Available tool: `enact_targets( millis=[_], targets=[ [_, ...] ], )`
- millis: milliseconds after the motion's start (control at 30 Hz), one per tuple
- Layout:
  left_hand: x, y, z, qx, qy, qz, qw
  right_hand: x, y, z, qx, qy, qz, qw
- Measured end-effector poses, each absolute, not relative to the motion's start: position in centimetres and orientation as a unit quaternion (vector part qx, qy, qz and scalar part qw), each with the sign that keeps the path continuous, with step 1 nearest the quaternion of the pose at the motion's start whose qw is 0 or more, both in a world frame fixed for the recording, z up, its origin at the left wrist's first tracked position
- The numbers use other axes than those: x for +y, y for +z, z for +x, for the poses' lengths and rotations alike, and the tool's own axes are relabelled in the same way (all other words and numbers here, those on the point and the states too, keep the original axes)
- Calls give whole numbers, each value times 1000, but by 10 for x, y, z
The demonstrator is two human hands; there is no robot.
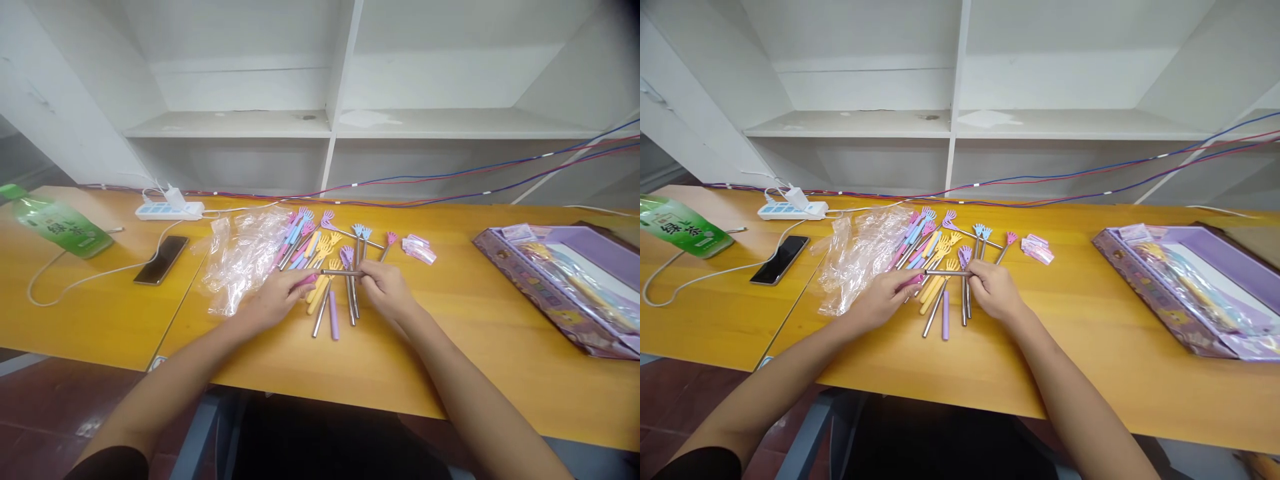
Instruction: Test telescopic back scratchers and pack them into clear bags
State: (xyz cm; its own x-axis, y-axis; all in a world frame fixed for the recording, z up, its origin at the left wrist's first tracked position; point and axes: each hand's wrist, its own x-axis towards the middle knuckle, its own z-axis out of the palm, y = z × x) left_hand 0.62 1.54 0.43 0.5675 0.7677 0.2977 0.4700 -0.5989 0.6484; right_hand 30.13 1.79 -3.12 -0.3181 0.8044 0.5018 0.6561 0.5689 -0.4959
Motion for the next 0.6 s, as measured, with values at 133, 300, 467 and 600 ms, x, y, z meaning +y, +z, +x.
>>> enact_targets(
  millis=[133,300,467,600],
  targets=[
    [15,-3,3,344,307,869,182,18,-35,300,-821,70,-460,330],
    [17,-13,1,348,279,894,35,21,-37,305,-830,-3,-470,301],
    [23,-25,-2,321,267,908,-42,19,-33,311,-838,-112,-453,281],
    [26,-27,-4,278,299,912,-47,15,-32,308,-837,-181,-430,285]
  ],
)
